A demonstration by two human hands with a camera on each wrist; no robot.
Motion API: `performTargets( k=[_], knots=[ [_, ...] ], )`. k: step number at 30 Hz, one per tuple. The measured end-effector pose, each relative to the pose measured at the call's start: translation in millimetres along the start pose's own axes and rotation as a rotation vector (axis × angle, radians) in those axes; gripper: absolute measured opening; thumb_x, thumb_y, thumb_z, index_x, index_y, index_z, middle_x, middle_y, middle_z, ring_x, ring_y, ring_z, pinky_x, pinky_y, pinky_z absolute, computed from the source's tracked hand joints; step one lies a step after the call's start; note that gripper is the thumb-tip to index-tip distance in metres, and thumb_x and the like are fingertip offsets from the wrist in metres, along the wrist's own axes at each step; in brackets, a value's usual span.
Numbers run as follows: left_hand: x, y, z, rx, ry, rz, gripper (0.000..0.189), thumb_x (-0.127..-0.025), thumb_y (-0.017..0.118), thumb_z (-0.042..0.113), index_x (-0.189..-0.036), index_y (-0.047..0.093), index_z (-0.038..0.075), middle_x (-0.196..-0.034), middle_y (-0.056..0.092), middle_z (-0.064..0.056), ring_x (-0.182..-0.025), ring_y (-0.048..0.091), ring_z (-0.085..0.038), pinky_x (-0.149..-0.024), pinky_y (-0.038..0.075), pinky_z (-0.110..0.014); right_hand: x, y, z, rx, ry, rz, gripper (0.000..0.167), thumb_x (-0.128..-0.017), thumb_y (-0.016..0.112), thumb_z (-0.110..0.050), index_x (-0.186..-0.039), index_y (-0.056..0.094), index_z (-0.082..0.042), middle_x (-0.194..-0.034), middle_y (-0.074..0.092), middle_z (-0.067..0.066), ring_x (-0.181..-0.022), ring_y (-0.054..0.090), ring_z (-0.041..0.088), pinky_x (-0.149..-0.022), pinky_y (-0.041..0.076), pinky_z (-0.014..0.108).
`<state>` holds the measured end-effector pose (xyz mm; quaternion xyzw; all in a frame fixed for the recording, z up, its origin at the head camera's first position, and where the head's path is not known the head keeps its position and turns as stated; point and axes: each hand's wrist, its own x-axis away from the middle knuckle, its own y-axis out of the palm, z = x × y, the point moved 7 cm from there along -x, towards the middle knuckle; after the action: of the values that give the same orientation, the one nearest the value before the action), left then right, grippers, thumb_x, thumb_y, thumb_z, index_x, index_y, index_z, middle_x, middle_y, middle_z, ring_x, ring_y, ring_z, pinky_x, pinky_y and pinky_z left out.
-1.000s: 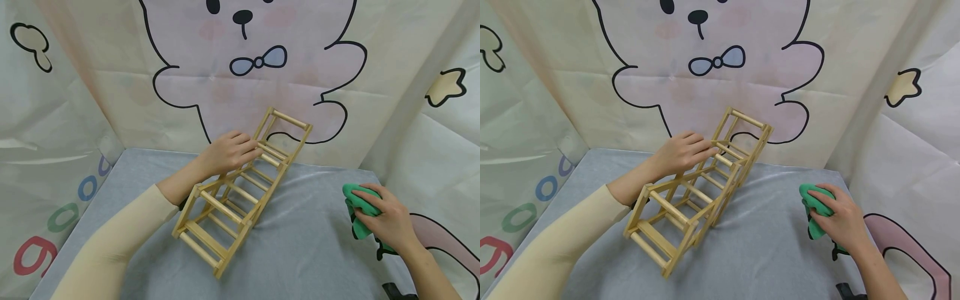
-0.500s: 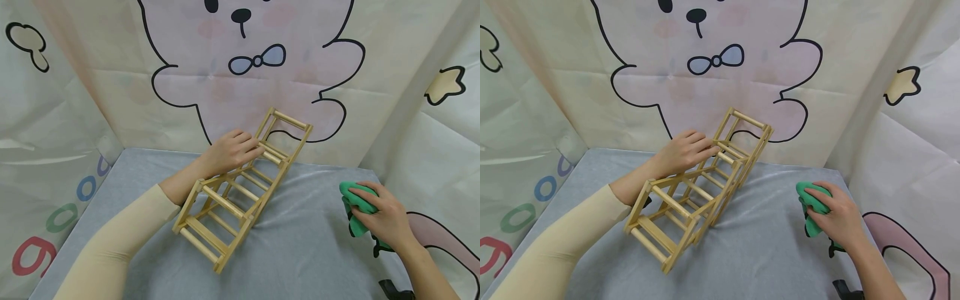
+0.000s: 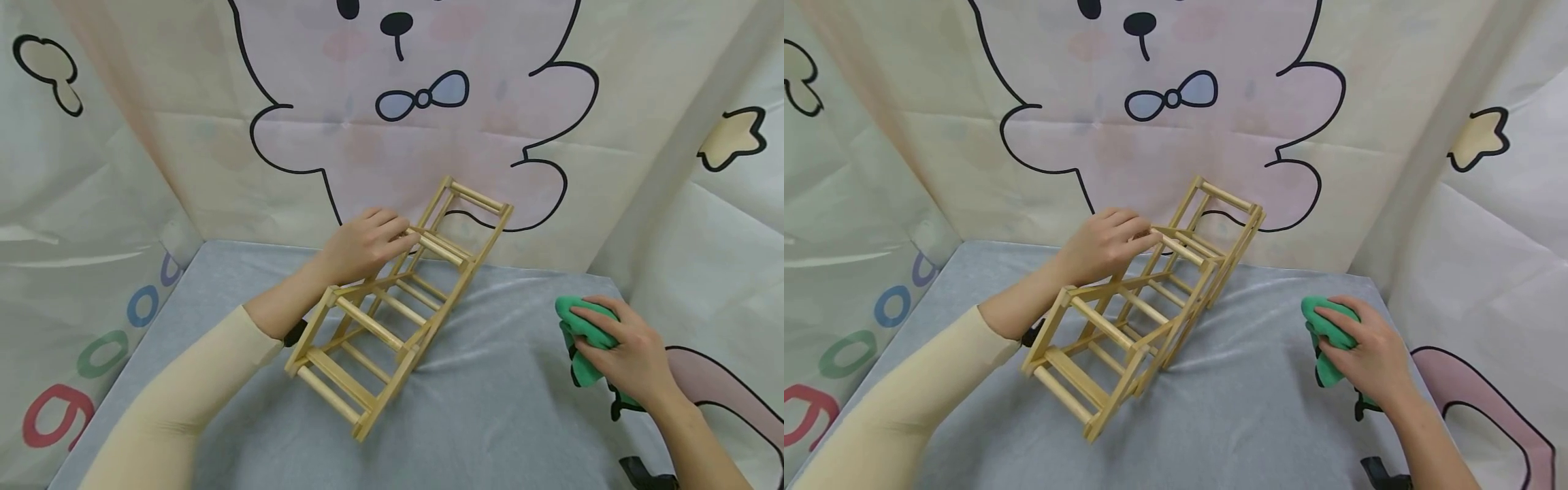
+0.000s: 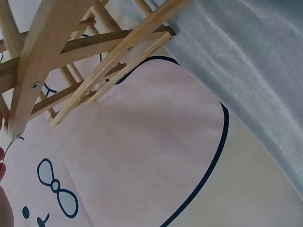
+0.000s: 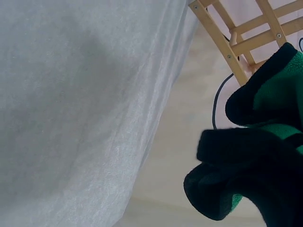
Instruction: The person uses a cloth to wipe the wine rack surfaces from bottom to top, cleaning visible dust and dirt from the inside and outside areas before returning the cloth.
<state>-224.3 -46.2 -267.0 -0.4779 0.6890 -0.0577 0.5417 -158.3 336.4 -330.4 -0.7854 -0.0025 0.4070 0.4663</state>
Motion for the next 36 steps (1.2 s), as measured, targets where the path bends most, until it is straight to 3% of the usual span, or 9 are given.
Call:
performTargets(
  k=[7,11,18,25,30,36],
  knots=[
    [12.0,-35.4,-16.5,0.114,-0.186,0.102,0.016,-0.091,0.081,0.001,-0.105,0.076,0.006,-0.094,0.071,-0.013,-0.079,0.068,-0.030,-0.062,0.060,-0.039,-0.7,0,-1,-0.005,0.001,-0.004,0.068,-0.097,0.052,-0.062,-0.114,0.079,-0.002,-0.122,0.066,0.021,-0.115,0.047,-0.010,-0.080,0.039,0.007],
    [22.7,-58.2,-18.3,0.173,-0.237,0.112,0.015,-0.095,0.078,0.009,-0.110,0.077,0.005,-0.097,0.070,-0.013,-0.079,0.067,-0.029,-0.059,0.058,-0.039,-1.4,-1,-3,0.016,0.008,-0.010,0.067,-0.098,0.053,-0.062,-0.114,0.079,-0.003,-0.122,0.066,0.020,-0.115,0.046,-0.012,-0.077,0.040,0.008],
    [37.0,-84.4,1.5,0.264,-0.207,0.109,0.033,-0.112,0.054,0.027,-0.114,0.076,0.002,-0.103,0.072,-0.016,-0.082,0.069,-0.032,-0.064,0.059,-0.043,-2.3,-3,-5,0.027,0.003,-0.002,0.066,-0.099,0.054,-0.062,-0.112,0.079,-0.003,-0.121,0.066,0.020,-0.116,0.045,-0.013,-0.078,0.039,0.008],
    [47.2,-92.6,34.0,0.329,-0.160,0.041,0.035,-0.106,0.057,0.034,-0.119,0.074,0.006,-0.108,0.073,-0.016,-0.090,0.071,-0.032,-0.074,0.063,-0.046,-3.0,-2,-6,0.021,-0.005,0.005,0.065,-0.099,0.054,-0.061,-0.112,0.080,-0.003,-0.121,0.066,0.020,-0.116,0.046,-0.012,-0.080,0.038,0.007],
    [52.7,-90.7,49.8,0.319,-0.143,-0.010,0.027,-0.103,0.061,0.028,-0.117,0.077,0.009,-0.108,0.074,-0.013,-0.099,0.071,-0.032,-0.084,0.063,-0.047,-1.6,-2,-5,0.026,-0.001,0.003,0.065,-0.099,0.054,-0.061,-0.112,0.079,-0.003,-0.121,0.066,0.021,-0.117,0.045,-0.013,-0.078,0.038,0.008],
    [57.3,-84.9,58.7,0.229,-0.126,-0.040,0.029,-0.096,0.056,0.005,-0.115,0.077,0.011,-0.100,0.073,-0.007,-0.094,0.070,-0.028,-0.079,0.063,-0.042,0.6,0,-4,0.032,0.004,-0.003,0.065,-0.099,0.054,-0.062,-0.112,0.080,-0.004,-0.121,0.066,0.020,-0.117,0.045,-0.013,-0.076,0.040,0.010]
  ],
)
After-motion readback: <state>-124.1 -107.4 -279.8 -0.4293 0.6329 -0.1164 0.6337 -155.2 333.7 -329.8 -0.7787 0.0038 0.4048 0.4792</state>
